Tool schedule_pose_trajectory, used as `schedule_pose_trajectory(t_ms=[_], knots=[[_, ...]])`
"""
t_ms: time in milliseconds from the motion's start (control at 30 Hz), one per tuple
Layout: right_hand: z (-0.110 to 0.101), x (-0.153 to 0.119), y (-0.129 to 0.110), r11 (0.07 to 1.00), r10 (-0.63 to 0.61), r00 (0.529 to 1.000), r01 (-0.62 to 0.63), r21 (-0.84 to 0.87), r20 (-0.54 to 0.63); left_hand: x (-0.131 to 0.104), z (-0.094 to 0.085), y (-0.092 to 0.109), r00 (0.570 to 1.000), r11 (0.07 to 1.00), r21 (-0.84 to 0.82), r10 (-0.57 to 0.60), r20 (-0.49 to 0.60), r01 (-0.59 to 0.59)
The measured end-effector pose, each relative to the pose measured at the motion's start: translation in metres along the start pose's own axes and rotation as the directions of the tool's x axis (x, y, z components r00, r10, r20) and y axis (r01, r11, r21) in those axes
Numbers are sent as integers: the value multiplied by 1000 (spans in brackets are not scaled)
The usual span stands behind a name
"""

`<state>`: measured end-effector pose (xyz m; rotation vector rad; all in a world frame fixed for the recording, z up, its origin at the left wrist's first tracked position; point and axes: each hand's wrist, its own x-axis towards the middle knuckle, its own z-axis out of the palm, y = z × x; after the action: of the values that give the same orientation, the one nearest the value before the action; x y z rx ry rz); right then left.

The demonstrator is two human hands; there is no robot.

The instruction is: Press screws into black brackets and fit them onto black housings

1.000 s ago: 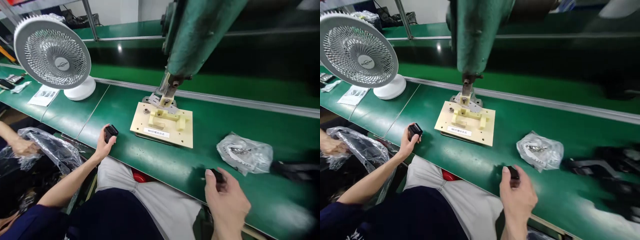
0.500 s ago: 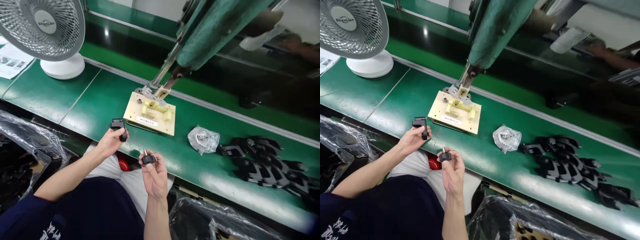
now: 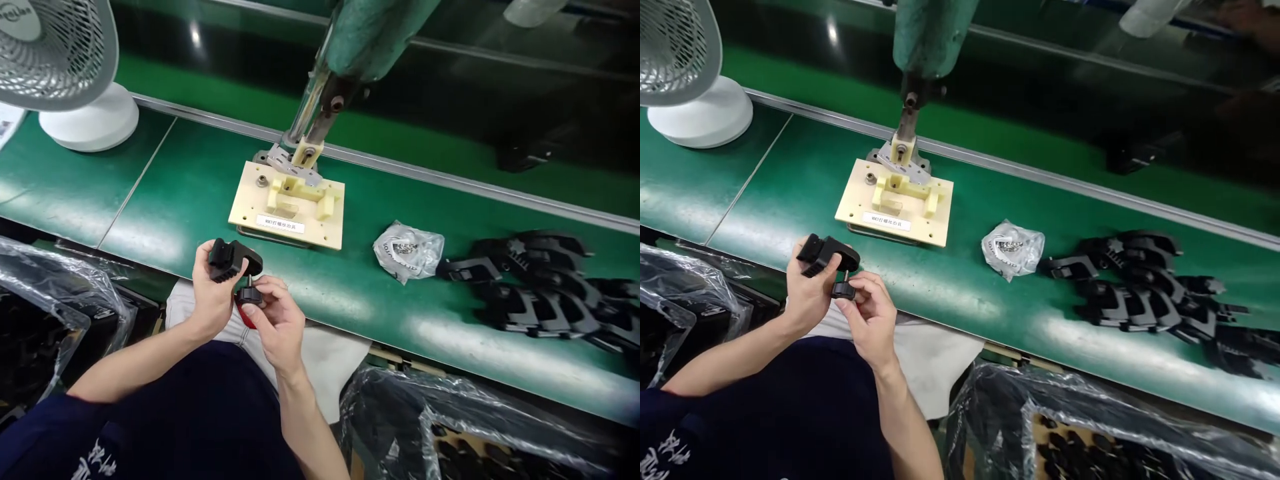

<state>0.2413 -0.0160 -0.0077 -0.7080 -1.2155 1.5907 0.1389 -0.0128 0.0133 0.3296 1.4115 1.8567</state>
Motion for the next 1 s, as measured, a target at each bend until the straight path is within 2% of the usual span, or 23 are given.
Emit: schedule_pose_trajectory(t_ms=[133,300,467,567,633,733,800,900,967,1000], knots=[[-2,-2,-5,998,-44,998,41,-51,-54,-7,0,1,992,999,17,43,117,-45],[-9,-5,-6,993,-79,989,66,-103,-128,-14,0,5,979,994,-79,-53,198,70],[-6,-8,-1,975,-116,975,74,-212,-190,-19,0,0,977,992,-121,63,206,-38],[3,-9,4,969,-128,943,53,-240,-307,-24,1,-5,964,982,-181,93,250,-48],[8,-9,6,989,-65,939,15,-149,-336,-29,-1,-9,960,984,-178,72,272,-24],[12,-10,4,987,144,967,-126,98,-212,-35,-5,-13,959,992,-114,86,270,-57],[13,-12,1,937,281,947,-236,258,-155,-39,-6,-15,942,992,-51,122,312,-112],[4,-9,-3,838,426,895,-335,431,-132,-40,-4,-17,914,983,72,126,386,-166],[-11,2,-8,805,474,867,-356,474,-153,-37,-5,-19,898,965,160,122,423,-207],[-20,12,-11,821,465,863,-336,462,-198,-35,-7,-21,889,951,196,134,438,-240]])
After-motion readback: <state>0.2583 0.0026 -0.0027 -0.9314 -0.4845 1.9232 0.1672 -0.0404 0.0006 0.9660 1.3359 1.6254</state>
